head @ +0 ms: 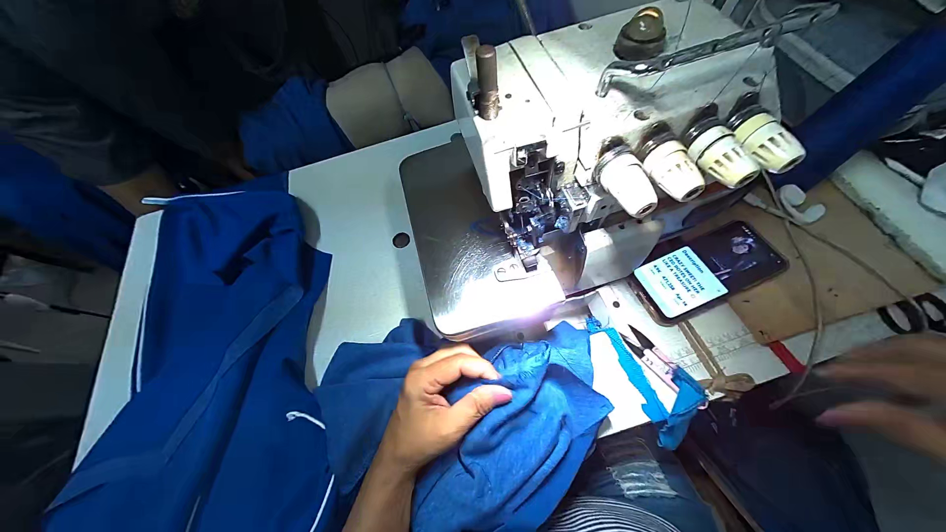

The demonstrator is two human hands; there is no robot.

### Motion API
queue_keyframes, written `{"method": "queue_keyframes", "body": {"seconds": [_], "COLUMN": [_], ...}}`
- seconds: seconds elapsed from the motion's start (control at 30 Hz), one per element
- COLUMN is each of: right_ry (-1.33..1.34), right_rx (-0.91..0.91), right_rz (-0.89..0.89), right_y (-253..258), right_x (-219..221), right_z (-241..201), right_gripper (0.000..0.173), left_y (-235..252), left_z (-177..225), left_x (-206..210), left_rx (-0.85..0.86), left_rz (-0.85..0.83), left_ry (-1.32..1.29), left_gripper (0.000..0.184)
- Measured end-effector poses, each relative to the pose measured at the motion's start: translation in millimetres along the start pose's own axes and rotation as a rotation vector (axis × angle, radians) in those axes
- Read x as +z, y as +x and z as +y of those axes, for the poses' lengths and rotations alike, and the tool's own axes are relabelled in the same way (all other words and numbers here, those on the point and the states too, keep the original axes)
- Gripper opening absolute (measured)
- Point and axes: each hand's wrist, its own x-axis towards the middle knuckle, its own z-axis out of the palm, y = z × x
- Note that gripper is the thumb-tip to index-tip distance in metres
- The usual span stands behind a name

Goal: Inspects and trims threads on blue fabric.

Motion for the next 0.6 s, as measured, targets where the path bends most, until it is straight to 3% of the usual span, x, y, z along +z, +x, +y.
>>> {"method": "queue_keyframes", "body": {"seconds": [0.07, 0.17, 0.2, 0.27, 0.37, 0.53, 0.6], "right_ry": [0.178, 0.454, 0.573, 0.848, 1.009, 1.012, 0.985], "right_rx": [-0.193, -0.429, -0.488, -0.544, -0.447, -0.191, -0.061], "right_rz": [0.157, 0.293, 0.283, 0.19, 0.182, 0.486, 0.627], "right_y": [13.7, 65.8, 81.0, 99.3, 98.1, 76.9, 63.3], "right_x": [24.0, 71.7, 85.4, 103.0, 110.3, 122.0, 111.2], "right_z": [-29.3, -80.2, -90.9, -103.0, -105.5, -102.8, -76.6], "right_gripper": [0.056, 0.065, 0.057, 0.023, 0.018, 0.014, 0.011], "left_y": [10.9, 26.6, 29.5, 27.2, 5.9, -13.5, -15.7], "left_z": [15.8, 40.1, 44.9, 49.4, 44.0, 23.9, 18.0], "left_x": [10.2, 19.3, 18.7, 9.5, -8.2, 2.7, 0.5], "left_rx": [0.088, 0.158, 0.152, 0.091, -0.038, -0.128, -0.166], "left_rz": [-0.087, -0.224, -0.251, -0.237, -0.121, -0.039, -0.004], "left_ry": [-0.001, 0.029, 0.052, 0.198, 0.482, 0.379, 0.334], "left_gripper": [0.01, 0.012, 0.012, 0.016, 0.025, 0.022, 0.022]}}
